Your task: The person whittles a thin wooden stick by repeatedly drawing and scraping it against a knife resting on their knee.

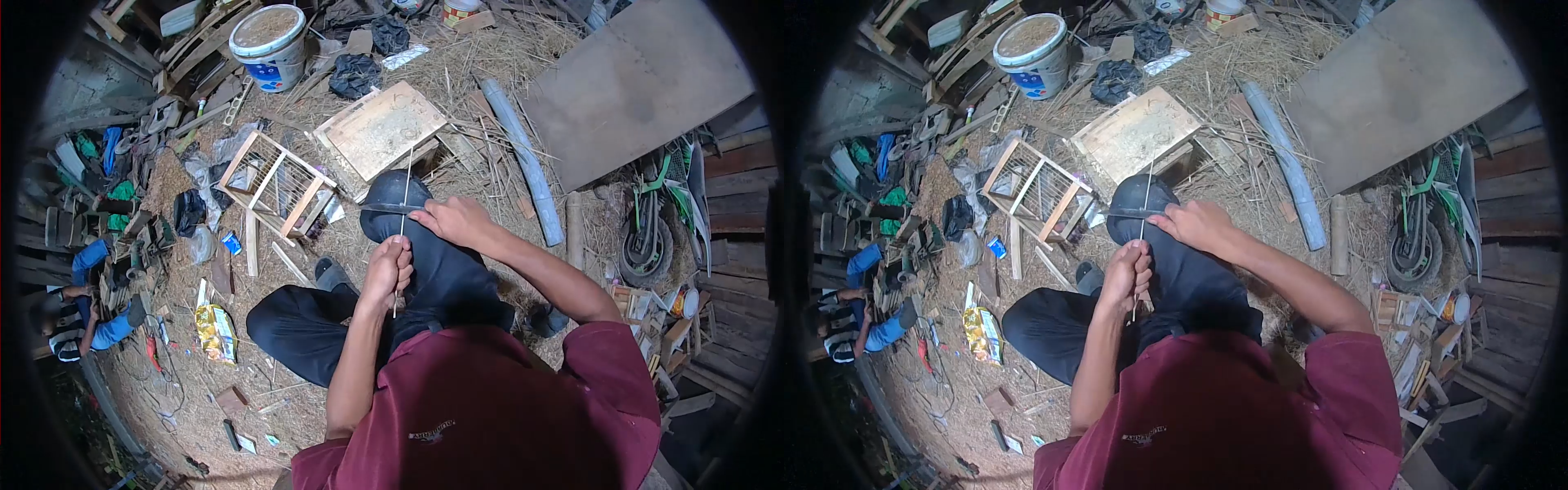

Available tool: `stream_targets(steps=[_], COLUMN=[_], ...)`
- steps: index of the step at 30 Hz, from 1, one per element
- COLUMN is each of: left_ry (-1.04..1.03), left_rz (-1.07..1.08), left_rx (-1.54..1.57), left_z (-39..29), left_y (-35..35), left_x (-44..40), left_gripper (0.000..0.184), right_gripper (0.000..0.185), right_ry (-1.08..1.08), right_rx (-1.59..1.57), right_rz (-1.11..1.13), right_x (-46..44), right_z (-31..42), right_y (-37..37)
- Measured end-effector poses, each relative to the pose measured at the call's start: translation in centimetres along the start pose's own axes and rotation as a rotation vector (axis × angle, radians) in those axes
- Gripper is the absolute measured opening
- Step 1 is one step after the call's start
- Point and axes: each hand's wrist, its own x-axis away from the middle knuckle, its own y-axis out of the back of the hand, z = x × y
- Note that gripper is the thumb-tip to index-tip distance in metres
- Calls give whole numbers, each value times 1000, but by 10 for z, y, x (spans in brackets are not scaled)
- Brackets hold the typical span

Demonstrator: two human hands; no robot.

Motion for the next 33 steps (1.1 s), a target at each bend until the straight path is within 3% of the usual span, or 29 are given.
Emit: stream_targets(steps=[10,13,15,19,25,33], left_ry=[148,142,121,49,-39,29], left_rz=[20,1,-83,-55,32,-18], left_rx=[152,156,146,105,79,11], left_z=[23,32,28,13,3,21], left_y=[33,46,44,27,2,16], left_x=[73,98,108,79,0,47], left_gripper=[24,22,20,18,21,21], right_gripper=[61,58,56,54,53,58], right_ry=[-32,-143,-139,-70,-3,-45], right_rx=[65,20,-74,-312,-7,41], right_rz=[33,18,-47,-109,-27,6], right_x=[1,-1,3,5,5,-1], right_z=[-4,-9,-12,-8,13,2], right_y=[5,1,-3,-6,1,4])
